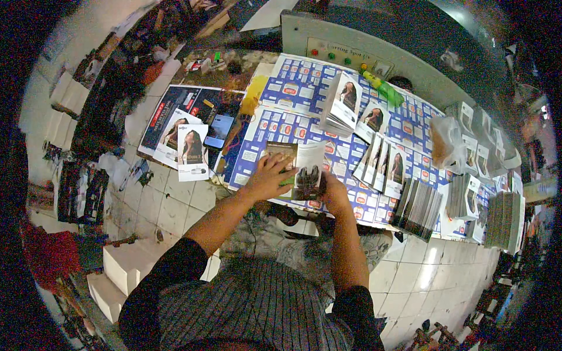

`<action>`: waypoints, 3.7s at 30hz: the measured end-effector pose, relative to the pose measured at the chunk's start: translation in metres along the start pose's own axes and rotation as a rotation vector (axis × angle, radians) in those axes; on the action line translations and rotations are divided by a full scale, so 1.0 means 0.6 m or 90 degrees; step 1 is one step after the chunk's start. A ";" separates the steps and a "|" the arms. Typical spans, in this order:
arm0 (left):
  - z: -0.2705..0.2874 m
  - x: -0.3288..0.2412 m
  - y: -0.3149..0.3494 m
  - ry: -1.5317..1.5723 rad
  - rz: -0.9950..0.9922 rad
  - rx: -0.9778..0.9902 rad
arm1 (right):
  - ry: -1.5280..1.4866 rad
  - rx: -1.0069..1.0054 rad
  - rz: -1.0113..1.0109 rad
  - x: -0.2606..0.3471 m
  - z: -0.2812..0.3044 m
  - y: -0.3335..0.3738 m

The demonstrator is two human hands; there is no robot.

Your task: The person picks up and sorts various printed cards and small boxes on a large table, fanning through a stack of paper items and placing them into groups.

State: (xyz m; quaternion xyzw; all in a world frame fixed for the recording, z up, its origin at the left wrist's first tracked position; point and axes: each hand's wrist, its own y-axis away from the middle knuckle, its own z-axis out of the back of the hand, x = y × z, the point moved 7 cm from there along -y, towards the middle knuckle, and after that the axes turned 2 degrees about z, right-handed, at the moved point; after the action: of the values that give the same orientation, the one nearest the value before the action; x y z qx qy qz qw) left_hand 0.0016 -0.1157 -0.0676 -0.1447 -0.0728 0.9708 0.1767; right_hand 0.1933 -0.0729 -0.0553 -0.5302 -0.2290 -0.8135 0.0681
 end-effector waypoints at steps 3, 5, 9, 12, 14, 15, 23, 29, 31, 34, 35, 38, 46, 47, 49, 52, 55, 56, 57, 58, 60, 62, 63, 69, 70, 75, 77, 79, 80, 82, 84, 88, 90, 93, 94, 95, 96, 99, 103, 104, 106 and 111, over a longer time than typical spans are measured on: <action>0.013 -0.007 -0.017 -0.007 -0.026 0.007 | 0.027 0.007 0.174 -0.015 -0.026 -0.026; 0.011 0.004 -0.011 -0.007 0.003 0.060 | 0.316 -0.036 0.352 0.038 -0.068 -0.024; -0.001 0.048 0.001 0.063 -0.034 0.014 | 0.485 -0.052 0.390 0.031 -0.101 -0.027; 0.050 0.100 0.052 -0.001 0.125 -0.035 | 0.518 -0.042 0.380 0.032 -0.118 -0.026; 0.013 0.118 0.074 -0.004 0.133 0.057 | 0.540 -0.035 0.387 0.040 -0.128 -0.028; 0.018 0.113 0.070 -0.048 0.123 0.046 | 0.524 -0.005 0.417 0.044 -0.142 -0.028; 0.005 0.148 0.082 0.190 0.196 0.018 | 0.556 0.003 0.438 0.058 -0.173 -0.033; 0.040 0.115 0.072 0.104 0.091 0.164 | 0.555 -0.007 0.438 0.045 -0.170 -0.037; 0.036 0.116 0.076 0.076 0.074 0.166 | 0.550 -0.002 0.438 0.050 -0.170 -0.036; 0.038 0.113 0.077 0.068 0.077 0.155 | 0.544 -0.002 0.438 0.050 -0.169 -0.036; 0.039 0.111 0.075 0.069 0.076 0.156 | 0.542 -0.006 0.439 0.049 -0.168 -0.035; 0.039 0.112 0.077 0.079 0.079 0.158 | 0.554 -0.007 0.440 0.049 -0.170 -0.034; 0.035 0.115 0.079 0.079 0.063 0.150 | 0.562 0.000 0.434 0.052 -0.172 -0.035; 0.034 0.115 0.079 0.078 0.063 0.151 | 0.558 0.007 0.428 0.052 -0.172 -0.035; 0.032 0.119 0.078 0.079 0.064 0.156 | 0.567 0.013 0.418 0.053 -0.173 -0.037; 0.027 0.118 0.079 0.106 0.068 0.180 | 0.575 0.014 0.415 0.051 -0.173 -0.037; 0.025 0.122 0.081 0.099 0.061 0.177 | 0.565 0.004 0.435 0.052 -0.171 -0.035; 0.025 0.122 0.082 0.103 0.052 0.164 | 0.556 0.000 0.446 0.054 -0.171 -0.034; 0.026 0.122 0.082 0.102 0.050 0.165 | 0.556 -0.002 0.445 0.054 -0.171 -0.034; 0.025 0.121 0.081 0.089 0.047 0.171 | 0.554 -0.001 0.443 0.054 -0.170 -0.033; 0.026 0.120 0.081 0.075 0.042 0.179 | 0.552 -0.002 0.440 0.054 -0.170 -0.033; 0.029 0.119 0.082 0.087 0.045 0.175 | 0.563 0.003 0.436 0.052 -0.171 -0.033; 0.030 0.118 0.080 0.085 0.041 0.176 | 0.562 -0.001 0.434 0.051 -0.170 -0.033; 0.036 0.114 0.070 0.073 0.093 0.218 | 0.544 -0.010 0.451 0.057 -0.164 -0.033; 0.037 0.111 0.067 0.072 0.083 0.219 | 0.546 -0.019 0.446 0.054 -0.159 -0.032; 0.051 0.101 0.066 0.031 0.121 0.258 | 0.467 -0.153 0.351 0.035 -0.071 -0.037; 0.055 0.099 0.055 0.013 0.145 0.273 | 0.519 -0.329 0.136 -0.010 0.012 -0.045; 0.065 0.078 0.036 0.011 0.149 0.302 | 0.576 -0.368 0.074 -0.029 0.042 -0.039; 0.064 0.069 0.028 0.011 0.160 0.327 | 0.574 -0.373 0.068 -0.038 0.045 -0.033; 0.054 0.072 0.023 -0.010 0.154 0.350 | 0.557 -0.232 0.039 -0.013 0.017 -0.029; 0.044 0.069 0.015 -0.027 0.143 0.372 | 0.537 -0.221 0.092 -0.001 0.005 -0.022; 0.040 0.079 0.021 -0.039 0.157 0.393 | 0.385 -0.108 0.258 0.043 -0.039 0.007; 0.039 0.078 0.020 -0.040 0.165 0.412 | 0.653 0.017 0.244 0.039 -0.084 0.022; 0.042 0.065 0.013 -0.071 0.188 0.453 | 0.722 -0.133 0.246 0.035 -0.053 -0.022; 0.041 0.063 0.012 -0.072 0.186 0.453 | 0.730 -0.197 0.232 0.041 -0.032 -0.044; 0.038 0.059 0.010 -0.061 0.181 0.451 | 0.703 -0.267 0.289 0.052 -0.018 -0.059; 0.038 0.063 0.012 -0.053 0.184 0.448 | 0.700 -0.269 0.293 0.056 -0.015 -0.087; 0.022 0.077 0.021 -0.046 0.158 0.419 | 0.693 -0.316 0.267 0.070 0.007 -0.132; 0.002 0.093 0.033 -0.042 0.171 0.430 | 0.661 -0.040 0.450 0.064 -0.036 -0.085; 0.017 0.080 0.024 -0.042 0.165 0.414 | 0.662 -0.034 0.440 0.049 -0.027 -0.057; 0.034 0.072 0.012 -0.047 0.158 0.394 | 0.693 0.184 0.427 0.026 -0.039 -0.009; 0.013 0.091 0.010 -0.033 0.115 0.409 | 0.633 0.119 0.478 0.010 0.013 0.030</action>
State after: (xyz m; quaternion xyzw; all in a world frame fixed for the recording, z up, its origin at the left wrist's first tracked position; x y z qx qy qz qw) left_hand -0.0516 -0.1023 -0.0756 -0.0630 0.2454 0.9593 0.1248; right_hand 0.2033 -0.0847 -0.0418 -0.1250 -0.0383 -0.8599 0.4935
